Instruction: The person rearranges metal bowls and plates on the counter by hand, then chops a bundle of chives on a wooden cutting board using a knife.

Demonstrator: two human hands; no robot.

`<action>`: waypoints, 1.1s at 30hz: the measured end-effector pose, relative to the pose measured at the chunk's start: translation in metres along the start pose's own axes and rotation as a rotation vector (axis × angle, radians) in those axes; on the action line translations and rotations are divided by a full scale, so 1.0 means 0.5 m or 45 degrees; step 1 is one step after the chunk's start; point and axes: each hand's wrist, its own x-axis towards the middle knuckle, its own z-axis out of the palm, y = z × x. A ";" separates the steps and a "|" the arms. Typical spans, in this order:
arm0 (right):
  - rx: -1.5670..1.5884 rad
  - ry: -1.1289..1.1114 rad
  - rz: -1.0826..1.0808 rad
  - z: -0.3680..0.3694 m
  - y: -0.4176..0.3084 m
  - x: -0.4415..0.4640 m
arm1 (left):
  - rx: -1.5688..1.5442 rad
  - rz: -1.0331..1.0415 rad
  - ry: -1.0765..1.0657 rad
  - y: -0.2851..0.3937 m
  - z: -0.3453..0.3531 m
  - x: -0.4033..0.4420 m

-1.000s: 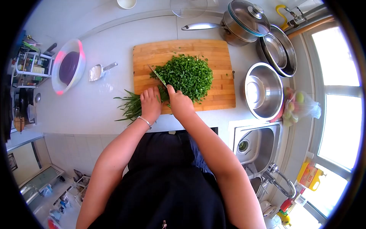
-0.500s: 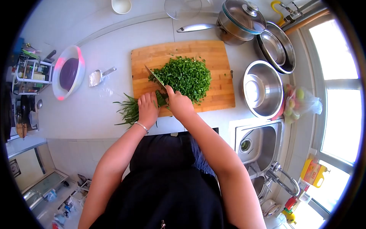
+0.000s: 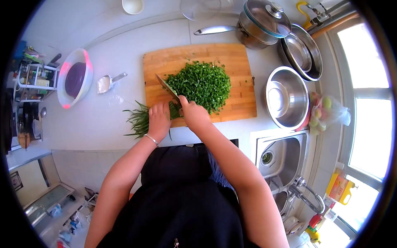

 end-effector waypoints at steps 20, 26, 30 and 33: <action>0.090 0.128 -0.009 -0.057 0.034 -0.029 | -0.167 -0.166 -0.230 0.022 -0.053 0.051; 0.167 0.199 -0.054 -0.084 0.018 -0.057 | -0.154 -0.106 -0.207 0.014 -0.032 0.036; 0.072 0.138 -0.023 -0.067 0.019 -0.065 | -0.092 -0.146 -0.199 0.022 -0.015 0.027; 0.007 0.039 -0.005 -0.046 0.026 -0.061 | -0.026 -0.138 -0.174 0.030 -0.009 0.021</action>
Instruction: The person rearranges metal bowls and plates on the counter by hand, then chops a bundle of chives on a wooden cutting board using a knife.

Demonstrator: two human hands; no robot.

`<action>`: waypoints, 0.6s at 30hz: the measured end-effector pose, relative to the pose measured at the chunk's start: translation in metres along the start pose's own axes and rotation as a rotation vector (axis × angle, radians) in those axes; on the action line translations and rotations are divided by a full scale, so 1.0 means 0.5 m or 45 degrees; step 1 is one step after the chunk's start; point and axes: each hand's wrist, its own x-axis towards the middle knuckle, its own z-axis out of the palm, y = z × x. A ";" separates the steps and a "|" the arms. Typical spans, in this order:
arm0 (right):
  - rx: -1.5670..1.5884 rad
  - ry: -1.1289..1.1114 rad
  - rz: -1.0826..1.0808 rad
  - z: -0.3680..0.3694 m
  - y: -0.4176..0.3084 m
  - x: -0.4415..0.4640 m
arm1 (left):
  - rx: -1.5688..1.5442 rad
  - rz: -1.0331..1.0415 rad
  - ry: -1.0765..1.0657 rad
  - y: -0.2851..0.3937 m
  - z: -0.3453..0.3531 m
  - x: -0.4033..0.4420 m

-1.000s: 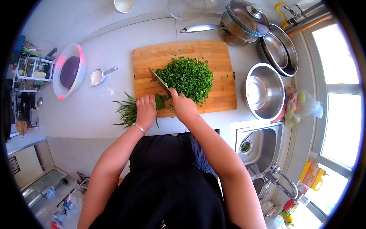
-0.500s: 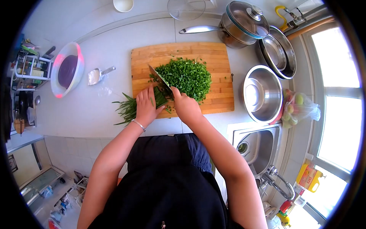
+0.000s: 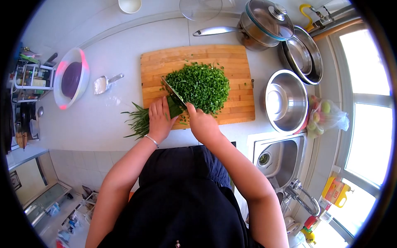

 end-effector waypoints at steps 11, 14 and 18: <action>-0.016 0.001 -0.017 0.037 -0.026 0.080 | -0.037 0.035 -0.009 0.001 0.012 -0.003; 0.047 0.139 -0.024 0.021 -0.012 0.066 | -0.063 -0.033 -0.004 0.005 0.015 0.015; 0.006 0.087 -0.038 -0.045 -0.021 0.016 | -0.022 -0.081 0.014 0.013 0.006 0.030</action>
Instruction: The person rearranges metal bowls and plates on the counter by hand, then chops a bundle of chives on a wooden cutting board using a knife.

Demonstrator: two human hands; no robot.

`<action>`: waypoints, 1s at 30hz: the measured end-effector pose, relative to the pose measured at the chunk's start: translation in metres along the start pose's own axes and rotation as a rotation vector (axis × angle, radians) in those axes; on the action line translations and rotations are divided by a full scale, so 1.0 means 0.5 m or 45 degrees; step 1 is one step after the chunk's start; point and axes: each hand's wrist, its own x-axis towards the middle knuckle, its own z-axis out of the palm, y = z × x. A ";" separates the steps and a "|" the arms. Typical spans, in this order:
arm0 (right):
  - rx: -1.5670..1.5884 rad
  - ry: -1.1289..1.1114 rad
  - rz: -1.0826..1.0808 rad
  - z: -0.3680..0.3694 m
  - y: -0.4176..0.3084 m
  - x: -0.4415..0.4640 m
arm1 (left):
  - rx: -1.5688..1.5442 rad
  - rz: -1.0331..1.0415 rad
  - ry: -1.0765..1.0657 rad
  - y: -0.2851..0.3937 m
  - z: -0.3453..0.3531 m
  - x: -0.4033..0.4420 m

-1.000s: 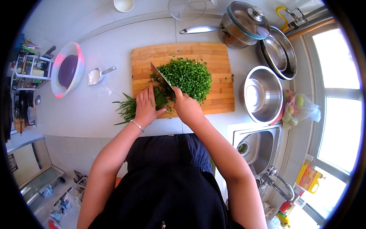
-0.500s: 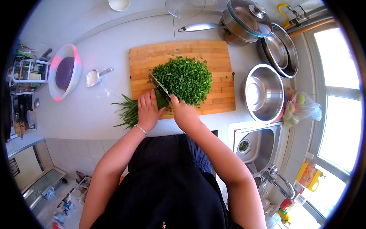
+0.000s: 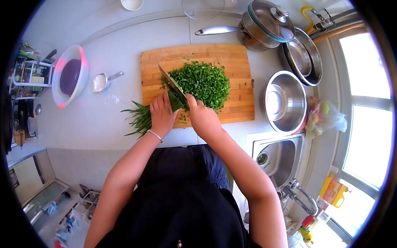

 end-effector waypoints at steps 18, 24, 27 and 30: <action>-0.169 -0.199 0.035 0.068 -0.012 0.035 | 0.002 0.026 0.045 -0.002 0.013 -0.009; -0.163 -0.043 -0.028 0.088 0.001 0.051 | -0.058 0.077 0.086 -0.005 0.009 -0.011; 0.082 0.147 -0.041 0.072 -0.008 0.051 | -0.096 0.103 0.028 -0.010 -0.019 -0.017; 0.027 0.059 -0.006 0.030 -0.004 0.015 | -0.137 0.063 0.028 -0.004 -0.034 -0.015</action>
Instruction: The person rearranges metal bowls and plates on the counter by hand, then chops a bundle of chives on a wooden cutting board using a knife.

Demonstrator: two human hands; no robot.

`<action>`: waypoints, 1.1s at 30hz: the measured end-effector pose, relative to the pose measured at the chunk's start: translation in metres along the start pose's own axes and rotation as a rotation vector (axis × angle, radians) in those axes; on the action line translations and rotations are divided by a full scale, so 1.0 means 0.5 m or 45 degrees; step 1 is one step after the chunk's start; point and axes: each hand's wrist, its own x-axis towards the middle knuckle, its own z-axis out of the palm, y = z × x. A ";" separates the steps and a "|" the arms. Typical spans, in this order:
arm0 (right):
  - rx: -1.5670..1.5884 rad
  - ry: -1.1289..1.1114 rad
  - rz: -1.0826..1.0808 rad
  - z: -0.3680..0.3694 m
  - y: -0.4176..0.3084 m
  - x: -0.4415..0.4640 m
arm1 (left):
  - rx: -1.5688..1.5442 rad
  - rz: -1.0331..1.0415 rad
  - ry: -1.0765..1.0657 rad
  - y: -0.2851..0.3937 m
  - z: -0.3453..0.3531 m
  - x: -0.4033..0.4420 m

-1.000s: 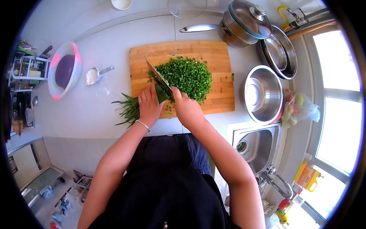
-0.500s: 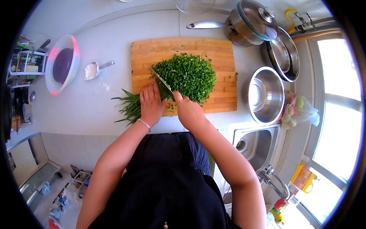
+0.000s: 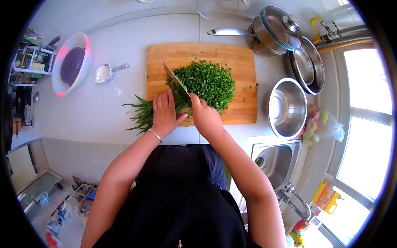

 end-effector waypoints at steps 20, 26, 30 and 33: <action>0.052 -0.018 -0.044 0.050 0.008 0.021 | -0.002 0.002 0.049 -0.005 0.022 -0.008; -0.028 -0.112 -0.007 -0.019 -0.005 -0.034 | 0.038 -0.036 -0.018 -0.013 0.015 -0.007; -0.084 -0.251 0.051 -0.024 -0.002 -0.051 | 0.036 -0.009 0.045 -0.021 0.017 -0.016; -0.180 -0.274 0.045 -0.007 -0.002 -0.041 | 0.132 -0.038 0.008 -0.017 0.034 -0.018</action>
